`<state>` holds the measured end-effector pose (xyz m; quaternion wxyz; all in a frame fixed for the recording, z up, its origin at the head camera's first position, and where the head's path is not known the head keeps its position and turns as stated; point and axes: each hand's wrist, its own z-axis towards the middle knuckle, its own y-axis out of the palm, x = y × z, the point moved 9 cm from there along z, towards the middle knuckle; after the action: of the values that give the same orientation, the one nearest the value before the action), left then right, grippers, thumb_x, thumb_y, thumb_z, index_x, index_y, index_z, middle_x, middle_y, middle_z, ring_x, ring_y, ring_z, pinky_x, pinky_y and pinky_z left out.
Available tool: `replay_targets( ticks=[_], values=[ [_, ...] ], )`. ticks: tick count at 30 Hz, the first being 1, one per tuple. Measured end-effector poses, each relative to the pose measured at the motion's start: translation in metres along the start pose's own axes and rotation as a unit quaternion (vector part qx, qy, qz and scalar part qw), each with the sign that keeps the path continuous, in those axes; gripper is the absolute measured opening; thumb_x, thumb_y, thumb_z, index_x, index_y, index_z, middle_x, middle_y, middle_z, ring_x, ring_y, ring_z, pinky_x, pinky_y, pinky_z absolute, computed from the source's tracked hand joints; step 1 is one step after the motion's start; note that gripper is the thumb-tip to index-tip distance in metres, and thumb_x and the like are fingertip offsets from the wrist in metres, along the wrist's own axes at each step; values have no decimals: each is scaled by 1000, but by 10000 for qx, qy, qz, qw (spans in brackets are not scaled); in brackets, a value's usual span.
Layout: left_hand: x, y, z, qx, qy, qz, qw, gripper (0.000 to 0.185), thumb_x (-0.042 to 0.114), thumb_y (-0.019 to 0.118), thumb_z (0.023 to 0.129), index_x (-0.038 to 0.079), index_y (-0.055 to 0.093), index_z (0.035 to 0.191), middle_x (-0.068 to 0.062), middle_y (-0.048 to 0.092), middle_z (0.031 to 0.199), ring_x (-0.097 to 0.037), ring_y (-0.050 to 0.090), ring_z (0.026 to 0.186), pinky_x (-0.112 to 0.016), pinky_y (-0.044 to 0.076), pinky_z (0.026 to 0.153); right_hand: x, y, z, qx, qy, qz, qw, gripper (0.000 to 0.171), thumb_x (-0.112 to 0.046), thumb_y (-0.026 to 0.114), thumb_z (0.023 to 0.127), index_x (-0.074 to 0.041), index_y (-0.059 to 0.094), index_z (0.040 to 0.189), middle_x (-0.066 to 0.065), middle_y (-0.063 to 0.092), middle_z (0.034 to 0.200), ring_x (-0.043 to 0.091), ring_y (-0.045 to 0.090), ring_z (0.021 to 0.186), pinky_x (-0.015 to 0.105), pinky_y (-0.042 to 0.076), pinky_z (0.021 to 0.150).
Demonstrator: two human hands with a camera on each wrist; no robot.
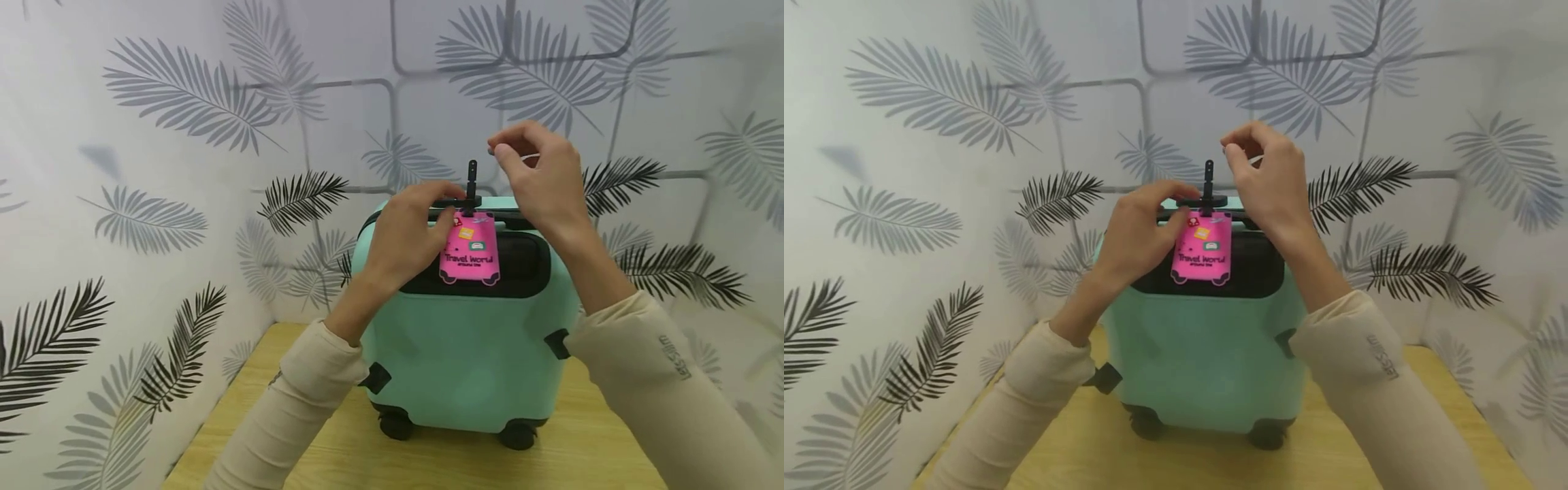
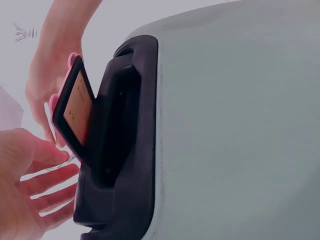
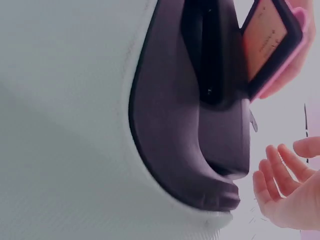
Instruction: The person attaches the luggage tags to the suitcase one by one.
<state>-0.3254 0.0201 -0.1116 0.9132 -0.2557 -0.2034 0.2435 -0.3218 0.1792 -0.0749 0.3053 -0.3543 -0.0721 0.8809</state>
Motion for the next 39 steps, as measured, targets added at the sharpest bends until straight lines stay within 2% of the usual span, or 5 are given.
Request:
replay_targets(
  ticks=[8,14,19,33,39],
  values=[
    [-9,-2,-4,-372,-119,-224,9990,44,19,59,96,18,55,140,1,55,140,-12,48,132,-29,40,106,12,3,-17,-790,114,277,9964,40,-35,43,103,-16,54,136,7,64,125,19,60,107,39,46,95],
    [-15,0,-10,-888,98,-119,9959,56,30,58,98,20,40,149,1,40,153,-16,34,142,-38,30,114,24,8,-32,-1513,227,-20,9882,49,-50,36,102,-31,42,147,0,50,145,28,44,131,60,32,106],
    [-25,1,-20,-1340,144,21,9909,61,44,53,98,25,33,153,4,28,159,-16,24,146,-47,24,116,32,8,-44,-1816,253,-364,9824,48,-55,34,101,-44,34,148,-8,37,154,28,30,143,68,22,108],
    [-70,-20,-65,-1400,-187,89,9899,66,62,41,97,37,20,155,11,21,160,-14,20,147,-54,22,114,75,-28,-85,-1772,436,-526,9818,46,-43,35,104,-48,26,150,-9,25,158,29,18,147,73,15,105],
    [-87,-33,-89,-1140,-402,-256,9923,65,59,41,98,38,18,155,15,21,159,-12,20,146,-52,21,116,103,-39,-113,-1710,628,-96,9832,49,-38,30,106,-45,15,153,-16,9,161,20,1,149,72,-1,109]
  ],
)
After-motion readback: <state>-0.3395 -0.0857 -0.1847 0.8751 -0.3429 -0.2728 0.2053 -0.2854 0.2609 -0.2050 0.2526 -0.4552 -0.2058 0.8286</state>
